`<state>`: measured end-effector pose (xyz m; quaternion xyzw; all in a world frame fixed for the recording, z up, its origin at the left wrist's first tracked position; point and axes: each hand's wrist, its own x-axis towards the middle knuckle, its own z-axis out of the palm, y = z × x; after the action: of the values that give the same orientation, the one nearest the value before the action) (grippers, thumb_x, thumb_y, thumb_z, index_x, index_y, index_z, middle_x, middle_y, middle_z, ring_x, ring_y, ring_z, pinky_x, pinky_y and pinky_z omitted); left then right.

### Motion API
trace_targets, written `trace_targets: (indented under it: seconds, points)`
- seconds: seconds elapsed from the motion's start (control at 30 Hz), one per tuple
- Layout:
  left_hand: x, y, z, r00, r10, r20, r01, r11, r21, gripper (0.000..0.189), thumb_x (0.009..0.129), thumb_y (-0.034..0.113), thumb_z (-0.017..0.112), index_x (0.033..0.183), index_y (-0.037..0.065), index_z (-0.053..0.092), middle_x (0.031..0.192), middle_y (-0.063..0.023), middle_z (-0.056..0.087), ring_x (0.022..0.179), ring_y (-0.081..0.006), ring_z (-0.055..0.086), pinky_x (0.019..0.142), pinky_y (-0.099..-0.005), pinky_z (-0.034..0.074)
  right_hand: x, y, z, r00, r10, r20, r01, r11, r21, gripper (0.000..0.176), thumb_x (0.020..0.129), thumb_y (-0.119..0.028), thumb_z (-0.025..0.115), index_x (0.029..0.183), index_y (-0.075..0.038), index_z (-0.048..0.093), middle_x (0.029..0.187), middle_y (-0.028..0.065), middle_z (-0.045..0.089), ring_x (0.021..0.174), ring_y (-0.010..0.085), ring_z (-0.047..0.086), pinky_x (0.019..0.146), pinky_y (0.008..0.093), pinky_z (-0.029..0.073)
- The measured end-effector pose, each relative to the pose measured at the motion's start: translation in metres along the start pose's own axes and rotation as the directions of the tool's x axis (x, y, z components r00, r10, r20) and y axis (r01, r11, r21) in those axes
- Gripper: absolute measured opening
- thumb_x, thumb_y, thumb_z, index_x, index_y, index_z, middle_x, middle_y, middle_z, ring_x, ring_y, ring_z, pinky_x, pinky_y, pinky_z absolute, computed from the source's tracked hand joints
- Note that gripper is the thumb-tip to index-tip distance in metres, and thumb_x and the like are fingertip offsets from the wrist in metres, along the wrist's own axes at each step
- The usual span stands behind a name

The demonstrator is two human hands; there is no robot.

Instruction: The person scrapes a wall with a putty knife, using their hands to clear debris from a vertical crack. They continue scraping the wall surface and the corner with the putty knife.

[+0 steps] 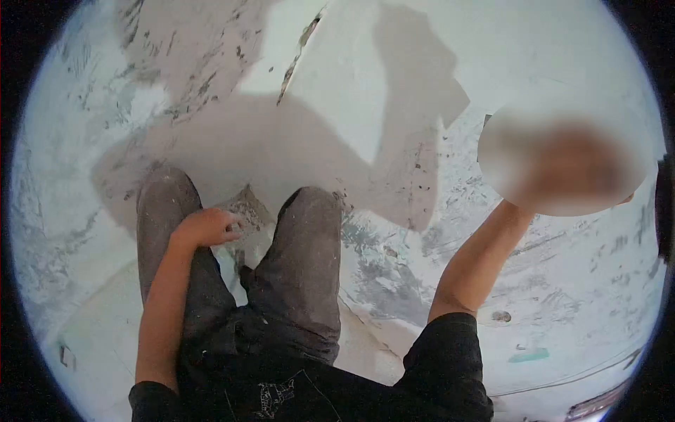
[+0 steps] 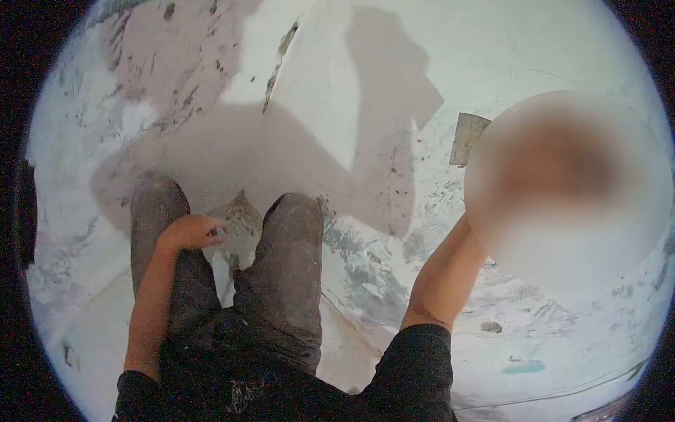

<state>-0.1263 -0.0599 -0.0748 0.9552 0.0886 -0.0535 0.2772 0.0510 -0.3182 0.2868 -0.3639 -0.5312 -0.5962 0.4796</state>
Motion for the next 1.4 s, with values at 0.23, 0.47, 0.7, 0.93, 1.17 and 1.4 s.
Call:
trace_targets:
  seconds: [0.23, 0.47, 0.7, 0.93, 1.17, 1.4]
  points:
    - [0.005, -0.006, 0.002, 0.996, -0.039, 0.075, 0.041, 0.999, -0.016, 0.041, 0.086, 0.037, 0.062, 0.119, 0.013, 0.061, 0.098, -0.0153, 0.069, 0.09, -0.0316, 0.066, 0.08, -0.0448, 0.051, -0.015, 0.026, -0.002, 0.994, 0.003, 0.112, -0.009, 0.998, 0.056, 0.024, 0.101, -0.032, 0.045, 0.106, -0.012, 0.032, 0.055, -0.0001, 0.041, 0.037, 0.0043, 0.03, 0.029, 0.0194, 0.024]
    - [0.004, -0.002, 0.002, 0.999, 0.002, 0.043, -0.002, 1.0, -0.002, 0.039, 0.087, 0.036, 0.061, 0.118, 0.012, 0.062, 0.101, -0.017, 0.068, 0.091, -0.0355, 0.065, 0.082, -0.0467, 0.05, -0.033, 0.029, -0.003, 0.992, -0.001, 0.127, 0.008, 0.999, -0.048, 0.02, 0.102, -0.028, 0.043, 0.106, -0.012, 0.031, 0.057, 0.0004, 0.043, 0.037, 0.0044, 0.032, 0.028, 0.0186, 0.024]
    - [0.005, -0.006, 0.007, 0.999, -0.033, 0.037, 0.033, 0.999, 0.009, 0.039, 0.087, 0.037, 0.061, 0.119, 0.015, 0.062, 0.096, -0.0177, 0.068, 0.088, -0.0352, 0.065, 0.08, -0.0458, 0.051, -0.037, 0.039, -0.003, 0.989, -0.066, 0.131, 0.065, 0.998, 0.012, 0.017, 0.102, -0.025, 0.043, 0.107, -0.012, 0.034, 0.057, 0.0015, 0.043, 0.037, 0.0034, 0.028, 0.027, 0.0182, 0.023]
    - [0.006, -0.014, 0.015, 0.999, 0.02, 0.03, -0.02, 1.0, 0.015, 0.04, 0.086, 0.037, 0.061, 0.119, 0.013, 0.062, 0.092, -0.0177, 0.068, 0.087, -0.0357, 0.065, 0.077, -0.0462, 0.05, -0.029, 0.03, 0.002, 0.996, -0.07, 0.063, 0.069, 0.997, 0.029, 0.02, 0.101, -0.024, 0.045, 0.107, -0.009, 0.033, 0.054, 0.0013, 0.043, 0.034, 0.0039, 0.031, 0.027, 0.0193, 0.027]
    - [0.006, -0.008, 0.004, 0.997, -0.042, 0.059, 0.043, 0.999, -0.014, 0.039, 0.085, 0.036, 0.063, 0.114, 0.011, 0.063, 0.095, -0.0169, 0.068, 0.088, -0.0351, 0.065, 0.078, -0.046, 0.05, -0.028, 0.016, 0.007, 0.985, -0.069, 0.157, 0.055, 0.994, 0.09, 0.022, 0.101, -0.028, 0.045, 0.105, -0.011, 0.031, 0.052, 0.0005, 0.041, 0.035, 0.0043, 0.026, 0.028, 0.0192, 0.022]
    - [0.005, -0.014, 0.011, 1.0, 0.023, -0.007, -0.023, 0.999, 0.027, 0.04, 0.085, 0.038, 0.062, 0.117, 0.013, 0.063, 0.096, -0.0156, 0.068, 0.089, -0.0332, 0.065, 0.078, -0.0461, 0.05, -0.024, 0.011, 0.006, 0.967, -0.058, 0.25, 0.024, 0.991, 0.134, 0.022, 0.101, -0.028, 0.045, 0.104, -0.011, 0.032, 0.051, -0.0015, 0.04, 0.034, 0.0041, 0.026, 0.029, 0.0184, 0.022]
